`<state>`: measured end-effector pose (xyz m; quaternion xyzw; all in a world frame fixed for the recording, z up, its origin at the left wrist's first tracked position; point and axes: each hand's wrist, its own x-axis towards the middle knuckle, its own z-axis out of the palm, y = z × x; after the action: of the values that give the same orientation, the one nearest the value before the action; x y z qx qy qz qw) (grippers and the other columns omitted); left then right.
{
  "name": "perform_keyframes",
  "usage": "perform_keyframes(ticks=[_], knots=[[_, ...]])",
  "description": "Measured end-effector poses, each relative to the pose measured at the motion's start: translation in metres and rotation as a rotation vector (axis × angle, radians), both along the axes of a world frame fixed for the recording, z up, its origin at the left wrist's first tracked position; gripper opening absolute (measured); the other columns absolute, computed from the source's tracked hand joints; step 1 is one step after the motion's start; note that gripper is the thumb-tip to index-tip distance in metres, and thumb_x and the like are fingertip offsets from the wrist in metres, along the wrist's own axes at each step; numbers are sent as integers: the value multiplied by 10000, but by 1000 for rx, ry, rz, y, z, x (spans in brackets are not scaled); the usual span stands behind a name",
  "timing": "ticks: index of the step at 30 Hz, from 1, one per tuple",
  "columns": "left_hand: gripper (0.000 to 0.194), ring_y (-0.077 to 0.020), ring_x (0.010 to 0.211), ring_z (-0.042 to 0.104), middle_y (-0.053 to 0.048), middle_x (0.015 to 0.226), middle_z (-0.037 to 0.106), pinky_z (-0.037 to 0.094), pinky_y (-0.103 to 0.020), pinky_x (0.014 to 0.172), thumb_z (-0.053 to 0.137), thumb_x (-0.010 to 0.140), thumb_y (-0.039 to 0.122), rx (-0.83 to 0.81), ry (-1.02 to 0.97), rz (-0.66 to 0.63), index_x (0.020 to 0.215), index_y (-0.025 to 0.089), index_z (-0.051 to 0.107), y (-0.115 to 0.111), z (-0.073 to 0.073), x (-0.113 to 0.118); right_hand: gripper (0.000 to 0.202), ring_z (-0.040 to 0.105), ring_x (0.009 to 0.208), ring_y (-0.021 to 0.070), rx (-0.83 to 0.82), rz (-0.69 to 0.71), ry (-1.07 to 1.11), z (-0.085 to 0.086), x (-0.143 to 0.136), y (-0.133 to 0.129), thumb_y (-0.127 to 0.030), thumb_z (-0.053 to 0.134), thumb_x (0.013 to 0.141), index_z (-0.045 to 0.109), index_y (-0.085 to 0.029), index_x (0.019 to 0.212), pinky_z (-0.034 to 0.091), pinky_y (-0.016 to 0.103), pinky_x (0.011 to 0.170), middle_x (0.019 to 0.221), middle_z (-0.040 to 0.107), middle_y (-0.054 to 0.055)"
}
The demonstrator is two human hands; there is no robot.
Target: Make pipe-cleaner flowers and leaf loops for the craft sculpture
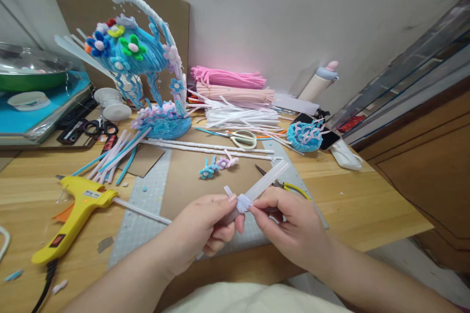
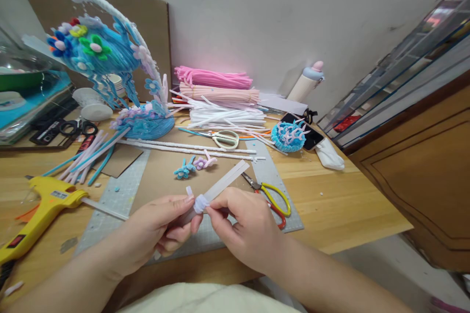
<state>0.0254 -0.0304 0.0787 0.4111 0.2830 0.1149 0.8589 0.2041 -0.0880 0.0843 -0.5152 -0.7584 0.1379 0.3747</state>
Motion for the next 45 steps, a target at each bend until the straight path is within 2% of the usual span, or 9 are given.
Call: perform_keyframes(ticks=[19,22,25,28,31,34,37,41,45], knots=[[403,-62,401,101,89,458,235,71,-211,378,346,895,475,16,17,-7,677,170,492,0,0,0,57,496,535,89,-124,-24,197,-4,-5,0,-176,557,829,597,-190,791,392,207,502,646,588,-16],[401,-67,407,90,89,453,223,70,-217,386,349,891,476,30,3,-13,659,175,477,0,1,-1,173,494,548,94,-414,-16,471,-3,-3,5,-322,594,813,579,-165,742,395,207,494,641,577,-2],[392,-74,422,109,82,462,233,83,-227,406,366,881,458,94,-23,-83,647,167,485,1,3,-3,336,385,466,63,-855,229,623,2,9,18,-477,642,735,574,-152,685,303,189,423,550,495,-35],[397,-84,444,219,58,493,311,154,-232,433,393,874,438,273,19,-293,631,155,528,-1,5,-7,382,344,436,49,-1326,536,497,6,21,37,-515,688,654,575,-150,657,243,180,397,521,481,-48],[388,-108,484,347,32,531,419,221,-235,470,420,867,444,590,188,-391,618,180,555,-3,2,-8,298,310,418,41,-1487,622,283,7,24,55,-426,672,663,559,-153,618,226,174,390,506,482,-56],[386,-118,442,336,33,500,424,172,-256,459,445,851,461,856,375,-288,572,204,518,-4,-5,-7,167,303,410,43,-1427,576,131,9,18,65,-271,577,709,546,-163,585,234,171,397,477,434,-73],[381,-124,412,318,31,472,419,129,-273,471,441,855,435,954,540,-199,552,208,486,-3,-11,-3,96,321,431,51,-1155,470,-51,17,12,65,-154,561,690,548,-179,599,240,168,403,496,427,-78],[378,-142,493,392,17,531,476,165,-261,500,405,867,429,892,567,-59,581,201,503,2,-17,2,108,414,488,85,-560,231,-421,27,5,50,-111,580,678,530,-199,640,240,196,434,549,512,-58],[392,-131,524,372,34,513,417,214,-243,517,431,842,448,636,378,117,564,179,493,6,-22,7,121,446,539,123,-83,127,-665,23,1,33,-153,530,782,511,-194,670,225,254,488,609,550,-12]])
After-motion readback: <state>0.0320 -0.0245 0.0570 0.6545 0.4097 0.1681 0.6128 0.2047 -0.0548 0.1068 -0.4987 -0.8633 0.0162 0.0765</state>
